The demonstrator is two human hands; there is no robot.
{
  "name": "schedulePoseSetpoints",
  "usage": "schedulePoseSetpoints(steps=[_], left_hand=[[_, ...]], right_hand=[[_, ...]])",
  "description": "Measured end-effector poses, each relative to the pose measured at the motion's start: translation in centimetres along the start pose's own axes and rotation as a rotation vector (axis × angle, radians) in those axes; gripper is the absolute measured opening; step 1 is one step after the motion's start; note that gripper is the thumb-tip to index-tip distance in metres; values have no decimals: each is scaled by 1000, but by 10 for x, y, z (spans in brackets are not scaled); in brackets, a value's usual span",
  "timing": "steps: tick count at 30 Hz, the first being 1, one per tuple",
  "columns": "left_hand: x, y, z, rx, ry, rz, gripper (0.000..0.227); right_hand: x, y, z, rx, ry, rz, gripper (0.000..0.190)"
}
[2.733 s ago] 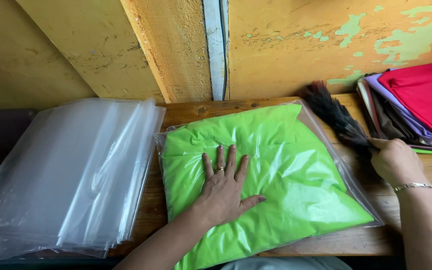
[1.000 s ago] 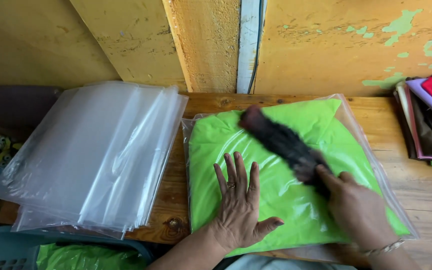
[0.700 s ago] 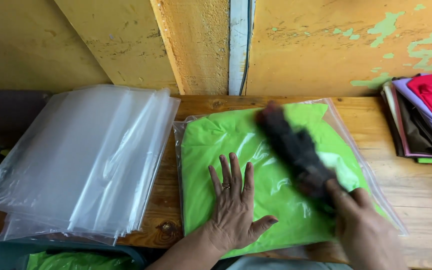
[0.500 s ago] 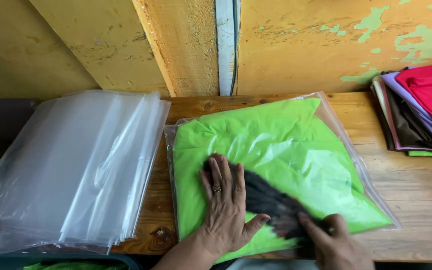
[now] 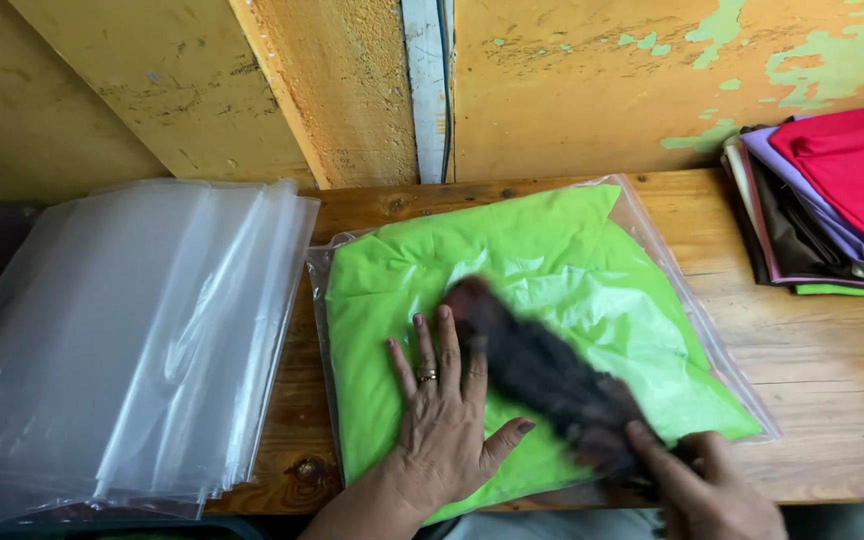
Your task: Sealing a neon green garment inside a plastic bag and then thoroughly brushing the bag with a feather duster before placing it in a laundry basket.
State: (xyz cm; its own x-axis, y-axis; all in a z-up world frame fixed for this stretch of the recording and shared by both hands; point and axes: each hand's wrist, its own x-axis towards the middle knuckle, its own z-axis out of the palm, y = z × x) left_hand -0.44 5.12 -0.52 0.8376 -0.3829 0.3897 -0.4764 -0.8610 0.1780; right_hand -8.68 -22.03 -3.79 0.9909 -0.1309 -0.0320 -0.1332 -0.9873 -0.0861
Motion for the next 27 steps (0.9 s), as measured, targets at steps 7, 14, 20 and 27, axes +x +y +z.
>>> schedulePoseSetpoints(steps=[7,14,20,27], left_hand=[[-5,-1,6,172,17,10,89],[-4,1,18,306,41,13,86],[3,6,9,110,-347,-72,74],[-6,-2,23,272,40,17,89]], right_hand=[[69,31,-24,-3,-24,317,51],[80,31,-47,-9,213,270,49],[58,-69,-43,70,-130,-279,74],[134,-43,-67,-62,-182,65,57]])
